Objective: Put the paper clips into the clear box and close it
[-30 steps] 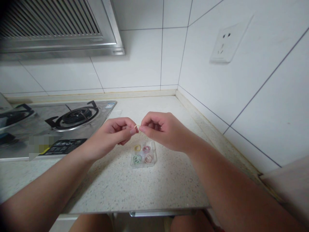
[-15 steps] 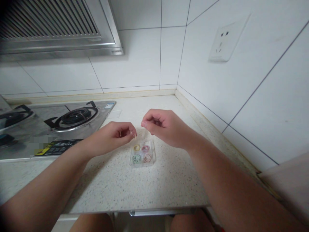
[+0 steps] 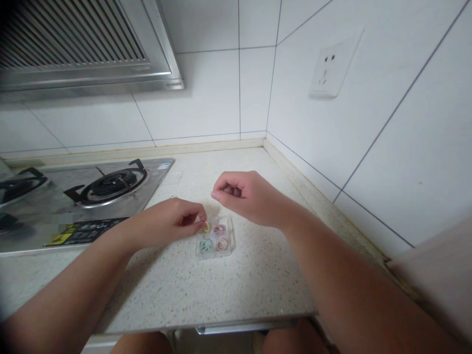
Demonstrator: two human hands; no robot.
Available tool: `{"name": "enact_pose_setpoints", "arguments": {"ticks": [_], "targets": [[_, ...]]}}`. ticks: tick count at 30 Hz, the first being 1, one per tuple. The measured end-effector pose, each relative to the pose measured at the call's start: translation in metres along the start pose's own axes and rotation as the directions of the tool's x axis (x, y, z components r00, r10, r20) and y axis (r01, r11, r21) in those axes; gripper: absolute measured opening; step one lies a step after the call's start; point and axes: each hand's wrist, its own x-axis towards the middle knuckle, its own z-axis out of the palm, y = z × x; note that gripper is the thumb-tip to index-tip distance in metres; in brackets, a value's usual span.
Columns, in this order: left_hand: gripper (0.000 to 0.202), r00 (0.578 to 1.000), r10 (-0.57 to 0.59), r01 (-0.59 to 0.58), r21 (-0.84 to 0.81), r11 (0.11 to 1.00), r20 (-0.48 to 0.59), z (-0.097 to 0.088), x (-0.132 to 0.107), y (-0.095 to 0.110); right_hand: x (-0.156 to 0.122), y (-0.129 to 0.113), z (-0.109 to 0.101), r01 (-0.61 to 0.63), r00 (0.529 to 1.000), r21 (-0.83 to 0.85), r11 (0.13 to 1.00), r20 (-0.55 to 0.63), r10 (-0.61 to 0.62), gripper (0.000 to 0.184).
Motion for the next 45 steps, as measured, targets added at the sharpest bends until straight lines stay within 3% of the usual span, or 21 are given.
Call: {"name": "enact_pose_setpoints", "arguments": {"ticks": [8, 19, 23, 26, 29, 32, 38, 45], "targets": [[0.019, 1.000, 0.011, -0.011, 0.030, 1.000, 0.003, 0.003, 0.000, 0.000, -0.001, 0.001, -0.001, -0.020, 0.998, -0.021, 1.000, 0.065, 0.021, 0.017], [0.018, 0.999, -0.014, 0.016, 0.062, 0.998, -0.038, -0.001, -0.001, -0.001, 0.000, 0.002, -0.001, -0.024, 0.997, -0.036, 0.999, 0.067, 0.027, 0.018], [0.018, 0.990, -0.047, 0.053, 0.041, 0.998, -0.133, -0.006, -0.002, -0.007, 0.000, 0.004, -0.001, -0.028, 0.997, -0.047, 0.999, 0.072, 0.031, 0.019], [0.021, 0.944, -0.097, 0.098, -0.012, 0.995, -0.317, -0.010, -0.003, -0.017, 0.000, 0.005, -0.002, -0.043, 0.996, -0.049, 0.998, 0.071, 0.047, 0.020], [0.020, 0.838, -0.154, 0.133, -0.079, 0.988, -0.523, -0.016, -0.005, -0.027, 0.000, 0.006, -0.002, -0.042, 0.996, -0.063, 0.997, 0.071, 0.047, 0.019], [0.020, 0.766, -0.222, 0.205, -0.098, 0.974, -0.603, -0.023, -0.007, -0.037, 0.000, 0.008, -0.003, -0.024, 0.997, -0.085, 0.996, 0.074, 0.031, 0.019], [0.026, 0.814, -0.383, 0.434, 0.020, 0.901, -0.438, -0.025, -0.005, -0.070, 0.000, 0.011, -0.003, -0.015, 0.996, -0.102, 0.995, 0.082, 0.024, 0.021], [0.026, 0.789, -0.549, 0.577, 0.024, 0.816, -0.276, -0.013, -0.002, -0.097, 0.000, 0.014, -0.003, -0.039, 0.994, -0.132, 0.990, 0.093, 0.052, 0.022]]}}
